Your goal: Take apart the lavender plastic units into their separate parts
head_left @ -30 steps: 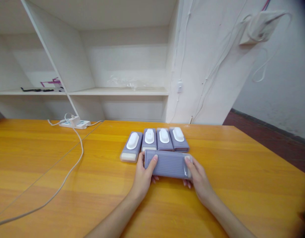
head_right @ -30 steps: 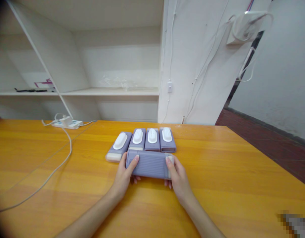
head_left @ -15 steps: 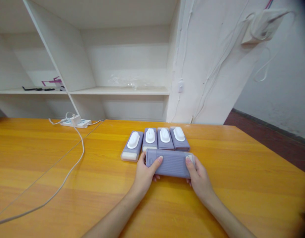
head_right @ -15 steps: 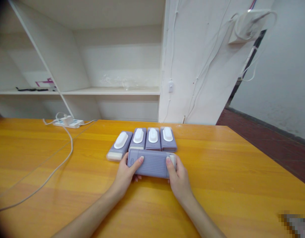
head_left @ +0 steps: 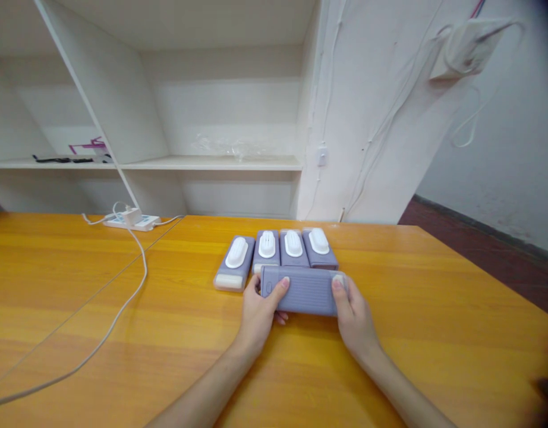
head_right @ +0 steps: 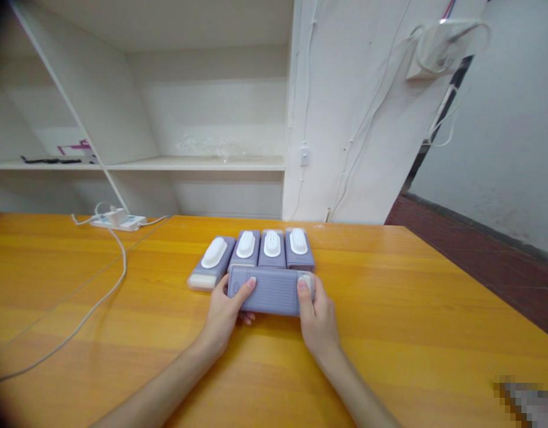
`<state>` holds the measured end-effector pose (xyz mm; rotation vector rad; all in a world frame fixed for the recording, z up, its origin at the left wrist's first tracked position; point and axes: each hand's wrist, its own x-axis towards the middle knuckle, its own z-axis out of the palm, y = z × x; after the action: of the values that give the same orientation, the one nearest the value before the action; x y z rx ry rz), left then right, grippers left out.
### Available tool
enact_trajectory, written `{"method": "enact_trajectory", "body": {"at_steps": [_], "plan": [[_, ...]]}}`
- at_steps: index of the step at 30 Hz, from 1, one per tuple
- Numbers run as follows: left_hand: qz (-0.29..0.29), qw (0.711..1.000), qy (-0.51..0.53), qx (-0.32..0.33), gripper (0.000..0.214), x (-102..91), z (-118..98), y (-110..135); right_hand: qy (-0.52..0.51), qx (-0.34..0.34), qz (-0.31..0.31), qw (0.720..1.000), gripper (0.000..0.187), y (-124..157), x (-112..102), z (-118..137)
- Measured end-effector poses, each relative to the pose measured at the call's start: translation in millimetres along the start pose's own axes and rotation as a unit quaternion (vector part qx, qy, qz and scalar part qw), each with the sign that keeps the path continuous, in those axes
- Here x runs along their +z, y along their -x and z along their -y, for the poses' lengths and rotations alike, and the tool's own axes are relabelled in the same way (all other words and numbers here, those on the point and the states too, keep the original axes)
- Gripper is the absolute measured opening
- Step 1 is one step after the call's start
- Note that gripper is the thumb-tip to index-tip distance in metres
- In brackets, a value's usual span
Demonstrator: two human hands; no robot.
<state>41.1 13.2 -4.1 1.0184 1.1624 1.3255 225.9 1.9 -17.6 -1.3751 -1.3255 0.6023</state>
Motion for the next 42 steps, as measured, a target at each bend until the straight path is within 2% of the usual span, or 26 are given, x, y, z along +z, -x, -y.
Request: {"method": "enact_trajectory", "body": {"at_steps": [4, 8, 11, 12, 15, 17, 20, 23, 25, 28, 31, 38, 42], "plan": [[0.007, 1.0, 0.005, -0.005, 0.049, 0.7, 1, 1, -0.004, 0.002, 0.006, 1.0, 0.042, 3, 0, 3], [0.006, 1.0, 0.015, -0.013, 0.049, 3.1, 1, 3, 0.051, 0.019, -0.047, 0.997, 0.043, 3, -1, 9], [0.012, 1.0, 0.02, -0.015, 0.048, 3.7, 1, 3, 0.008, -0.008, 0.005, 1.0, 0.043, -1, -4, 11], [0.01, 1.0, 0.023, -0.015, 0.048, 2.9, 1, 2, 0.008, -0.013, -0.004, 1.0, 0.043, -3, -6, 11], [-0.018, 0.999, 0.039, -0.017, 0.05, -3.5, 0, -3, 0.044, 0.011, -0.111, 0.993, 0.049, -10, -18, 6], [-0.04, 0.997, 0.055, -0.022, 0.05, -9.8, -2, -8, 0.043, 0.034, -0.153, 0.987, 0.056, -16, -32, -1], [-0.04, 0.996, 0.075, -0.028, 0.05, -16.3, -3, -13, 0.157, 0.064, -0.206, 0.964, 0.06, -25, -52, -14], [-0.028, 0.997, 0.071, -0.026, 0.052, -16.4, -3, -13, 0.311, 0.065, -0.19, 0.929, 0.065, -31, -60, -26], [-0.026, 0.997, 0.063, -0.022, 0.052, -15.1, -3, -11, 0.359, 0.019, -0.175, 0.917, 0.06, -34, -58, -33], [-0.026, 0.997, 0.067, -0.019, 0.05, -14.6, -2, -11, 0.405, -0.084, -0.148, 0.899, 0.045, -37, -54, -42], [-0.029, 0.997, 0.073, -0.018, 0.051, -15.7, -2, -12, 0.449, -0.134, -0.115, 0.876, 0.034, -40, -53, -51], [-0.036, 0.997, 0.069, -0.018, 0.053, -15.7, -3, -12, 0.506, -0.134, -0.086, 0.848, 0.044, -40, -53, -56], [-0.033, 0.997, 0.064, -0.015, 0.054, -14.9, -3, -11, 0.508, -0.129, -0.075, 0.848, 0.046, -39, -50, -55]]}}
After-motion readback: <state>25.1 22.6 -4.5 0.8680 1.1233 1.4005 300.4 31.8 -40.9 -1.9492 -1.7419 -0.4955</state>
